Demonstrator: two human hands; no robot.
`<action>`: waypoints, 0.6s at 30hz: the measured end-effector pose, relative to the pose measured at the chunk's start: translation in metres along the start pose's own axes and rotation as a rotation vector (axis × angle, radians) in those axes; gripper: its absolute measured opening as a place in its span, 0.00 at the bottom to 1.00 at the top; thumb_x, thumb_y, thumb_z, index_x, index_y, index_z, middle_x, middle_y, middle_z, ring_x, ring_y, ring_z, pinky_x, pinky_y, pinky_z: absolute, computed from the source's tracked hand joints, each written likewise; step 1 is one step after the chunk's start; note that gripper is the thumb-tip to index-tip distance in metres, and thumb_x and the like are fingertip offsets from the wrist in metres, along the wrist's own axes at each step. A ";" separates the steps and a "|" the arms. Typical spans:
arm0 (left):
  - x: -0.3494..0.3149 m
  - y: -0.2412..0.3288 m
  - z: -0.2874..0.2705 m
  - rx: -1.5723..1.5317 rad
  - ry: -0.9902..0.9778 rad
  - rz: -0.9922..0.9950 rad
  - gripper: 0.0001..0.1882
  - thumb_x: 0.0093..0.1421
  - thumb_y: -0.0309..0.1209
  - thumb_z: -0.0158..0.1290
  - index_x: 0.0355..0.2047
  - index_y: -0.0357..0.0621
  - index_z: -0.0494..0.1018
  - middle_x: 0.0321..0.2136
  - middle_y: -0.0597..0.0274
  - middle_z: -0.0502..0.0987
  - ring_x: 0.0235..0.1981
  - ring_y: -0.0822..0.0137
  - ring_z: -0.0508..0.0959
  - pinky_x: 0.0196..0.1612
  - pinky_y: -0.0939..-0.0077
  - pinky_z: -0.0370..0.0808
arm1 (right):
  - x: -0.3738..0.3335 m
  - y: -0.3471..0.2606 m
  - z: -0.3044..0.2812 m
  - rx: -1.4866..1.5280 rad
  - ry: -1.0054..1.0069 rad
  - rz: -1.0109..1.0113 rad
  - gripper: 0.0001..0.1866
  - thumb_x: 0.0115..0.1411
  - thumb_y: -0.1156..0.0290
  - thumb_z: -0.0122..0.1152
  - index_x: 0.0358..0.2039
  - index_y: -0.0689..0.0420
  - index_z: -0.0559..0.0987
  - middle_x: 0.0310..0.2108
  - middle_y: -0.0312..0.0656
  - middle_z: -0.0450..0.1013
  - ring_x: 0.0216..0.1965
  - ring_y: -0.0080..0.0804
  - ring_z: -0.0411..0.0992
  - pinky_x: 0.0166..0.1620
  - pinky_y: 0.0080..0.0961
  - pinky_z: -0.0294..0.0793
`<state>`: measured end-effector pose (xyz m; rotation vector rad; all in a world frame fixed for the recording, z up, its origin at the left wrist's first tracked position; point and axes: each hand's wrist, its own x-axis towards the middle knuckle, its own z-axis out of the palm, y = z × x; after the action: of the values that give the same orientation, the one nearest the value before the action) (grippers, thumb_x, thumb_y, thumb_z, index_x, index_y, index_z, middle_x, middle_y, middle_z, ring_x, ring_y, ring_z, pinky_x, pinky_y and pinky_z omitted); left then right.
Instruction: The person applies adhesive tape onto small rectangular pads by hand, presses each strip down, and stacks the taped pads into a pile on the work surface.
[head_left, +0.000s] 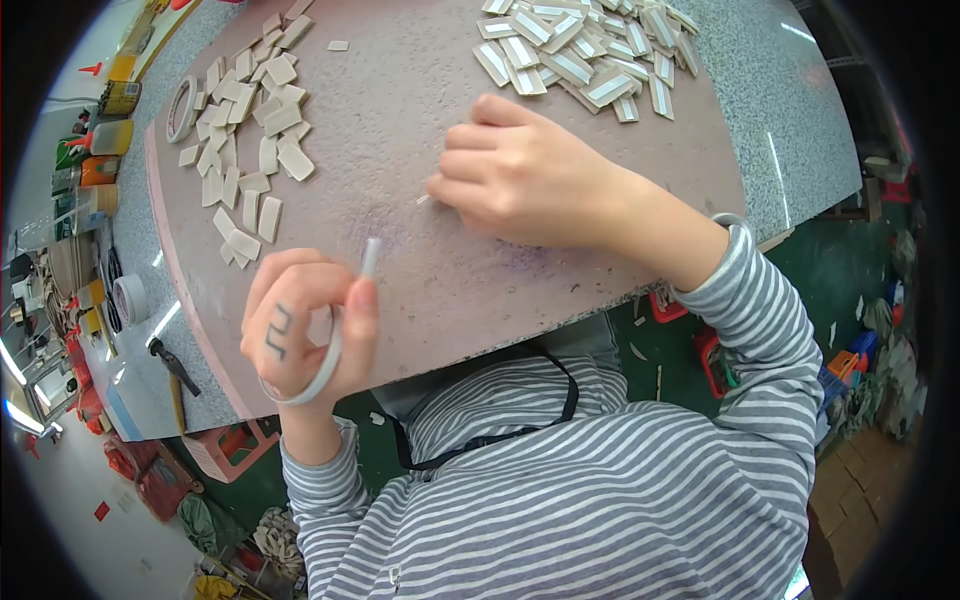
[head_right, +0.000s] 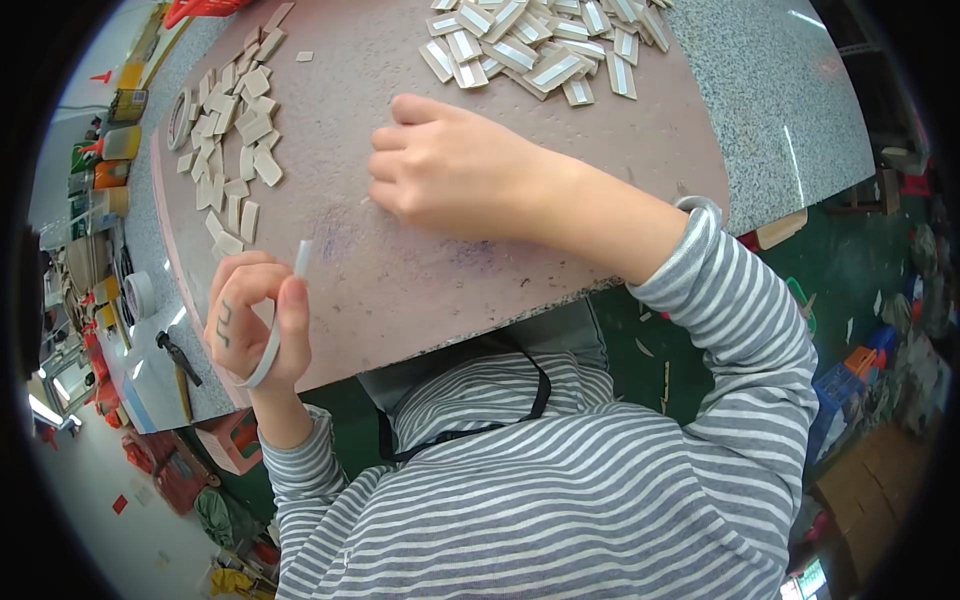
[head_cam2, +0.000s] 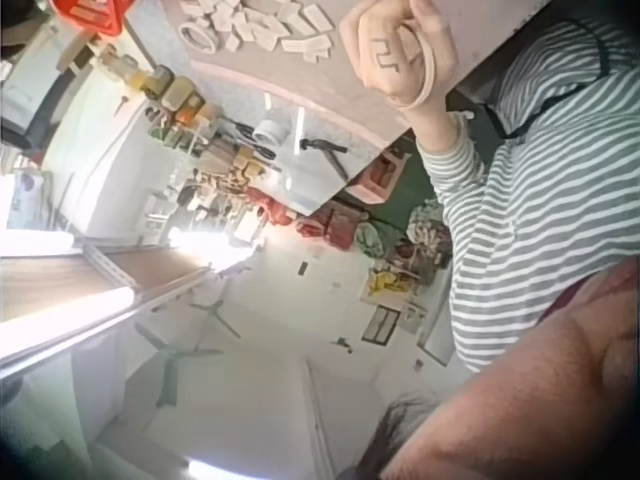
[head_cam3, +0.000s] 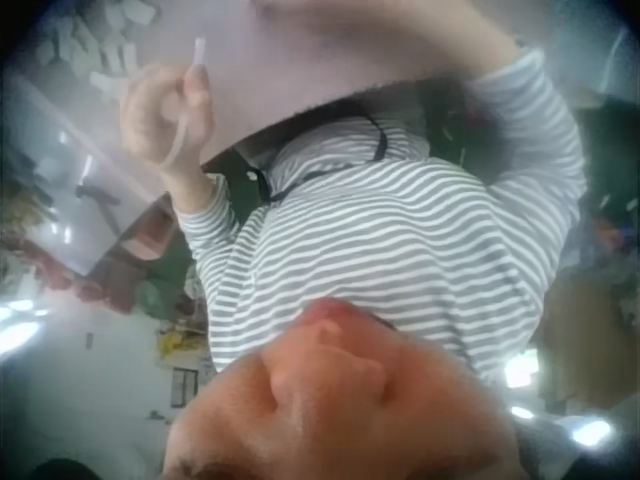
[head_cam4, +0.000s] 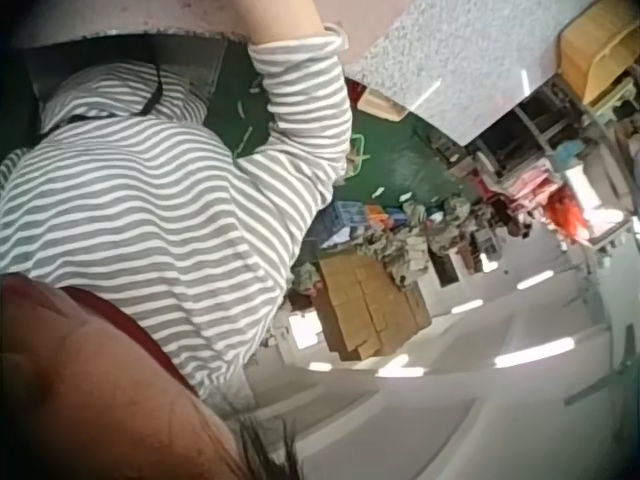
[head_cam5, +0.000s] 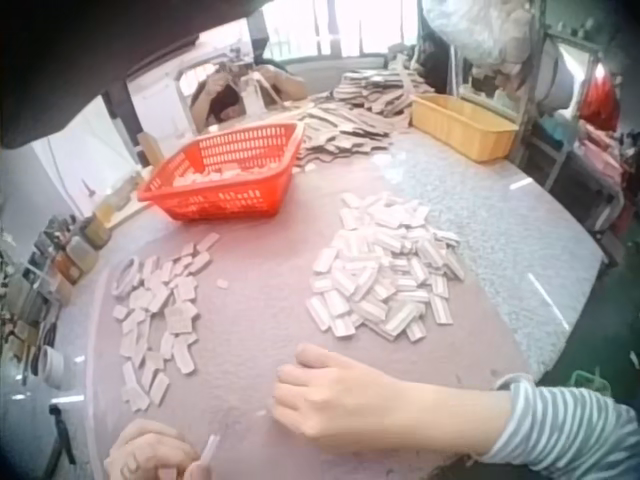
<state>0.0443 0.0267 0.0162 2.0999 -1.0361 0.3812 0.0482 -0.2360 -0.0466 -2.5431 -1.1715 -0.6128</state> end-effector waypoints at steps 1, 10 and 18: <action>-0.008 -0.006 -0.002 0.061 0.045 -0.044 0.09 0.54 0.19 0.66 0.26 0.40 0.75 0.20 0.63 0.75 0.23 0.63 0.76 0.29 0.71 0.72 | -0.001 -0.006 -0.002 -0.001 0.003 -0.004 0.04 0.52 0.70 0.64 0.27 0.54 0.84 0.24 0.30 0.73 0.39 0.28 0.73 0.51 0.32 0.70; -0.007 0.002 0.044 -0.433 -0.381 -0.762 0.10 0.74 0.31 0.53 0.35 0.39 0.75 0.17 0.65 0.72 0.19 0.74 0.71 0.25 0.74 0.67 | -0.029 -0.054 -0.015 0.446 0.254 0.657 0.10 0.60 0.70 0.70 0.41 0.59 0.85 0.38 0.42 0.73 0.38 0.40 0.74 0.44 0.36 0.72; 0.014 0.000 0.056 -0.171 -0.553 -0.529 0.11 0.72 0.33 0.56 0.35 0.38 0.75 0.17 0.60 0.74 0.17 0.68 0.73 0.25 0.72 0.69 | -0.056 -0.078 -0.024 0.129 0.013 0.456 0.22 0.62 0.62 0.69 0.54 0.57 0.83 0.51 0.39 0.78 0.56 0.36 0.73 0.62 0.45 0.63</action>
<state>0.0496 -0.0228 -0.0139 2.2635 -0.7167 -0.5557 -0.0506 -0.2335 -0.0473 -2.5607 -0.5684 -0.4233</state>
